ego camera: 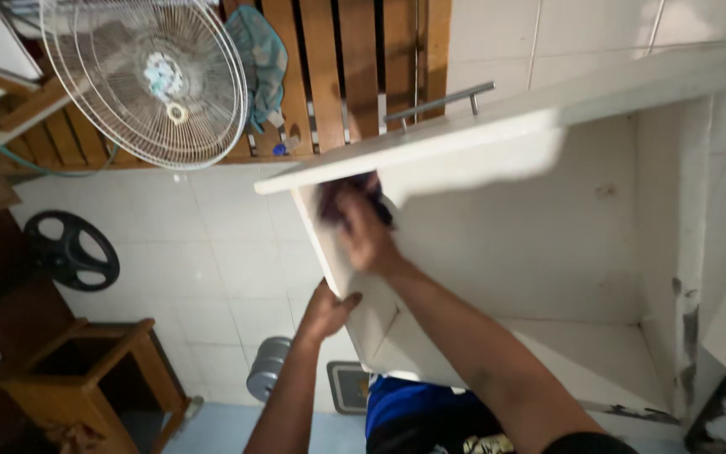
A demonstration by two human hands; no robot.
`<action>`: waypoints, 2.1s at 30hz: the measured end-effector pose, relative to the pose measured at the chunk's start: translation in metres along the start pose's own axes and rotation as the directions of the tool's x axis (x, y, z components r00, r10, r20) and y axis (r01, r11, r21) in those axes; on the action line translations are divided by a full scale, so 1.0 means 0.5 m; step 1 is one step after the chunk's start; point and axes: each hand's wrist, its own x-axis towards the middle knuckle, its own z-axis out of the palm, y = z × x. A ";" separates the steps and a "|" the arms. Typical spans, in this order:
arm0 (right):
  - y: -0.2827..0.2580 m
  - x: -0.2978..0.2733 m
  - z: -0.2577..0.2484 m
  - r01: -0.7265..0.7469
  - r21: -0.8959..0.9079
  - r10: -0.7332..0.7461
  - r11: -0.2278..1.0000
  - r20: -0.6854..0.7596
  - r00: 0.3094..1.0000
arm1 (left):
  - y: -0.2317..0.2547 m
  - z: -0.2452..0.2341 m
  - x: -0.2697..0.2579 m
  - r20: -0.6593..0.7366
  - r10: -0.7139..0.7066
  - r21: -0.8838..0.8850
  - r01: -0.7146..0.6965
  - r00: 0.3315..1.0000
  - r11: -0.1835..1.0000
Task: The person cleans a drawer and its faceplate using a cloth.
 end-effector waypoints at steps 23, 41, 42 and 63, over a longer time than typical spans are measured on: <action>-0.006 0.148 0.000 -0.565 -0.408 0.652 0.717 0.105 0.751 | 0.017 -0.033 0.013 0.079 -0.098 0.009 0.098 0.992 0.995; -0.194 0.027 0.018 0.061 -0.179 -0.025 0.982 0.200 0.979 | -0.057 -0.013 0.029 0.058 0.182 0.057 -0.185 0.982 0.981; -0.207 0.023 0.002 0.161 -0.151 -0.120 0.975 0.250 0.961 | -0.063 -0.011 0.027 0.051 0.251 0.042 -0.254 0.967 0.966; -0.036 -0.009 -0.202 0.271 -0.698 0.065 0.662 0.414 0.908 | -0.011 -0.017 0.000 -0.013 0.049 0.090 -0.048 0.999 0.995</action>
